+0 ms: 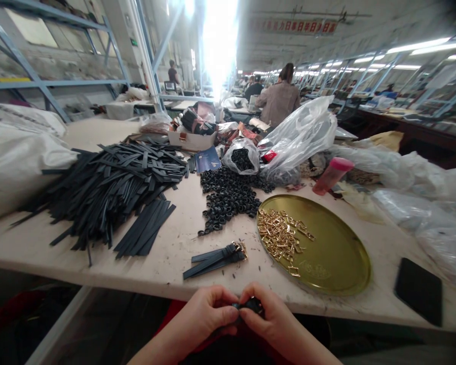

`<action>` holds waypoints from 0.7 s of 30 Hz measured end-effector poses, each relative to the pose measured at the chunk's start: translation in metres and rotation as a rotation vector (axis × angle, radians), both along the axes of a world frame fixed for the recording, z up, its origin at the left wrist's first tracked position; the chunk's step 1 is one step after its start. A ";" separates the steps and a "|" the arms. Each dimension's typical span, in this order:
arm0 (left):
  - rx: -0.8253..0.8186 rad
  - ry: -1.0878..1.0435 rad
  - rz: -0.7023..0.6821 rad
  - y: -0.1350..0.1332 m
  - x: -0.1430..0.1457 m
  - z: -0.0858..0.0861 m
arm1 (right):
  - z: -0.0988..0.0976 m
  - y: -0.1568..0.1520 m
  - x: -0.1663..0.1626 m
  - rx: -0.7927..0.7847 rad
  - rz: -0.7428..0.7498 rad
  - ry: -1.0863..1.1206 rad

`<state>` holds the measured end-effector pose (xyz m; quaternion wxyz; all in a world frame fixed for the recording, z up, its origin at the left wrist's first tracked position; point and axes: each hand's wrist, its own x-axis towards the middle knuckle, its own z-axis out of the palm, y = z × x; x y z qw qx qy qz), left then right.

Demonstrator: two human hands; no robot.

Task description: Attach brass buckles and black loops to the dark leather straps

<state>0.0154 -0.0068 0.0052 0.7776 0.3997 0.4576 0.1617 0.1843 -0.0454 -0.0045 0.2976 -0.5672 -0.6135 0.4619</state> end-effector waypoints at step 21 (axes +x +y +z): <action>0.147 0.043 -0.093 0.008 0.010 -0.014 | -0.016 0.000 -0.009 0.071 -0.011 0.071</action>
